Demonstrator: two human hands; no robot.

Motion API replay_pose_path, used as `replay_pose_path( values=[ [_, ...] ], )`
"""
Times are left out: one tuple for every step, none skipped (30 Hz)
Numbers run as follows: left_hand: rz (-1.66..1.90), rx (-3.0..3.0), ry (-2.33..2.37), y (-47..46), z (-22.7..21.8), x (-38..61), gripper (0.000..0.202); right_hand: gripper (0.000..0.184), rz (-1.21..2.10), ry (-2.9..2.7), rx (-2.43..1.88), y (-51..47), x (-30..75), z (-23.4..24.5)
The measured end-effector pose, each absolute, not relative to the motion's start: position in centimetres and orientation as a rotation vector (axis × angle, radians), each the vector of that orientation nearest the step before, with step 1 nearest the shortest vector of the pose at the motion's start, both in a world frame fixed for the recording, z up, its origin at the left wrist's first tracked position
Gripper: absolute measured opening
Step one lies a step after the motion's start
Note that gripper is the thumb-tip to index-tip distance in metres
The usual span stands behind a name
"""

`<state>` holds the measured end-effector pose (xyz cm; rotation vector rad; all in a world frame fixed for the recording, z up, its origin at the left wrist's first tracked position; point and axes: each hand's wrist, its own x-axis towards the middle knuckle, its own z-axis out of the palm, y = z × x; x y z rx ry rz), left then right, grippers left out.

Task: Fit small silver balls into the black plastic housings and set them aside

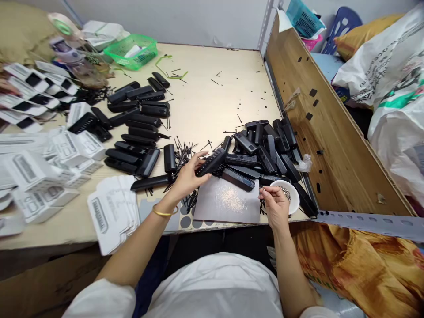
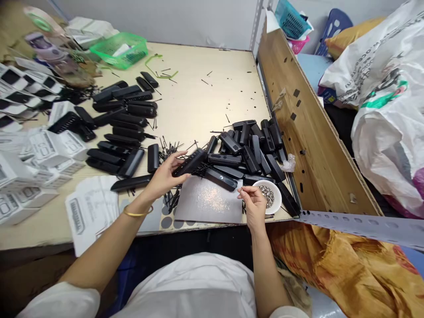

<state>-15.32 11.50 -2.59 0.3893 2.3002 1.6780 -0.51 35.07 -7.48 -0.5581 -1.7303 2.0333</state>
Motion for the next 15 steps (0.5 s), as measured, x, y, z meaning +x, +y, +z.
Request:
replay_pose_path(
  values=[
    [1.598, 0.457, 2.387, 11.2, -2.1, -14.4, 0.063, 0.039, 2.071, -1.726, -0.548, 34.7, -0.6, -7.5],
    [1.553, 0.497, 2.445, 11.1, -1.6, -13.6, 0.054, 0.038, 2.098, -1.733, -0.54, 34.3, -0.7, -7.5],
    [1.553, 0.512, 2.47, 11.1, -1.4, -12.7, 0.046, 0.037, 2.113, -1.746, -0.529, 33.8, -0.8, -7.5],
    [1.608, 0.493, 2.452, 11.3, -1.3, -11.9, 0.04, 0.036, 2.121, -1.765, -0.514, 33.3, -0.9, -7.5],
    [1.73, 0.419, 2.392, 11.7, -1.4, -11.2, 0.037, 0.035, 2.122, -1.782, -0.494, 32.6, -0.9, -7.5],
    [1.899, 0.281, 2.268, 12.2, -1.7, -10.6, 0.037, 0.033, 2.115, -1.797, -0.476, 32.0, -1.0, -7.5],
    [2.084, 0.084, 2.068, 12.8, -2.1, -10.1, 0.038, 0.031, 2.093, -1.812, -0.462, 31.3, -1.0, -7.5],
    [2.243, -0.145, 1.802, 13.5, -2.5, -9.7, 0.037, 0.029, 2.049, -1.825, -0.455, 30.6, -0.9, -7.5],
    [2.342, -0.369, 1.514, 14.1, -2.9, -9.3, 0.034, 0.027, 1.98, -1.849, -0.445, 30.0, -0.7, -7.5],
    [2.381, -0.556, 1.257, 14.8, -3.2, -9.0, 0.029, 0.025, 1.887, -1.886, -0.427, 29.5, -0.5, -7.4],
    [2.382, -0.694, 1.068, 15.3, -3.5, -8.8, 0.023, 0.023, 1.78, -1.933, -0.397, 29.1, -0.3, -7.3],
    [2.373, -0.784, 0.952, 15.8, -3.6, -8.6, 0.017, 0.021, 1.673, -1.982, -0.355, 28.8, 0.0, -7.2],
    [2.377, -0.842, 0.894, 16.2, -3.7, -8.4, 0.012, 0.019, 1.578, -2.029, -0.303, 28.6, 0.2, -7.0],
    [2.384, -0.873, 0.869, 16.5, -3.6, -8.3, 0.009, 0.016, 1.501, -2.067, -0.25, 28.5, 0.4, -6.8],
    [2.392, -0.89, 0.856, 16.7, -3.6, -8.1, 0.007, 0.014, 1.443, -2.095, -0.2, 28.4, 0.6, -6.6]
  ],
)
